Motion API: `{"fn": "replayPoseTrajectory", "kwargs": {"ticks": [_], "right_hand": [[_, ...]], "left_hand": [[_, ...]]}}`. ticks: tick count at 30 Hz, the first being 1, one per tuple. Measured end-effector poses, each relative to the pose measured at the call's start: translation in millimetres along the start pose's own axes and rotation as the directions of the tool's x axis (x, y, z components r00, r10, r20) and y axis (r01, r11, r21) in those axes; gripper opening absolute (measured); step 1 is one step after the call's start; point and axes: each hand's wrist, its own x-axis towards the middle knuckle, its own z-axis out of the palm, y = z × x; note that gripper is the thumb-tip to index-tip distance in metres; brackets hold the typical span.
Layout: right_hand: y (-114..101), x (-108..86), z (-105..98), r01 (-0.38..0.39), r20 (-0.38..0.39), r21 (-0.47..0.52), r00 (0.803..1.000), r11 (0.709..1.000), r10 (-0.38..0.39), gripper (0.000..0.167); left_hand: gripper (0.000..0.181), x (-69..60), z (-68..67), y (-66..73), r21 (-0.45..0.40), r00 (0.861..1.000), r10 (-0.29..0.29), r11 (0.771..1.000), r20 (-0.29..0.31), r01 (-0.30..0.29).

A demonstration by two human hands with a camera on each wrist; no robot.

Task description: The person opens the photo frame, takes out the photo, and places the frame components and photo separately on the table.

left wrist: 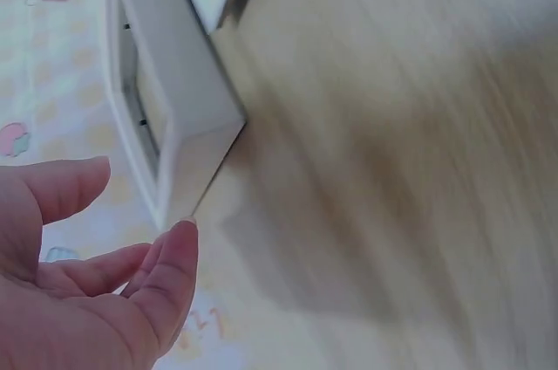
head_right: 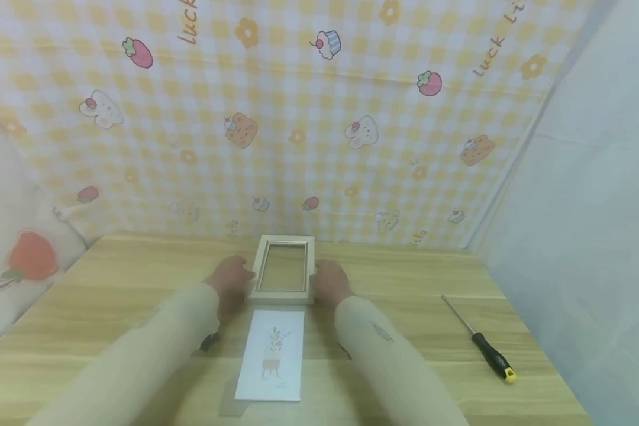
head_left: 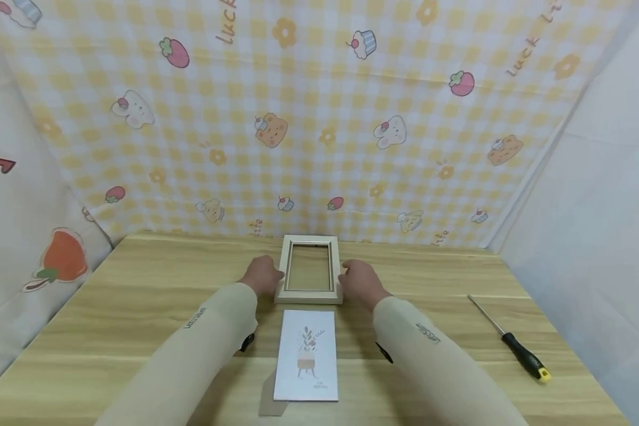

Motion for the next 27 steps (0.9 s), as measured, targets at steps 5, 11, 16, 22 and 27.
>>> {"fn": "replayPoseTrajectory", "kwargs": {"ticks": [5, 11, 16, 22, 27], "right_hand": [[1, -23.3, -10, 0.035, -0.085, 0.036, 0.996, 0.999, -0.032, 0.033], [0, -59.6, -15, 0.055, -0.073, 0.105, 0.996, 0.993, -0.047, 0.024], [2, -89.1, -7, 0.095, -0.039, 0.073, 0.995, 0.993, -0.093, 0.016], [5, -114.6, 4, 0.163, 0.012, 0.021, 0.986, 0.986, -0.163, 0.01], [3, -125.6, 9, 0.163, 0.058, 0.021, 0.985, 0.986, -0.164, 0.011]], "left_hand": [[0.046, -17.9, -17.8, 4.1, 0.009, 0.999, 0.041, 0.999, 0.035, -0.042], [0.021, -51.2, -31.5, 10.4, 0.053, 0.997, 0.067, 0.996, 0.023, -0.068], [0.012, -86.8, -30.3, 10.2, 0.082, 0.993, 0.109, 0.99, 0.052, -0.113], [0.014, -118.4, -10.9, 1.1, 0.054, 0.993, 0.098, 0.993, 0.073, -0.102], [0.019, -135.1, 5.9, -1.6, 0.009, 0.996, 0.066, 0.998, 0.058, -0.067]]}}
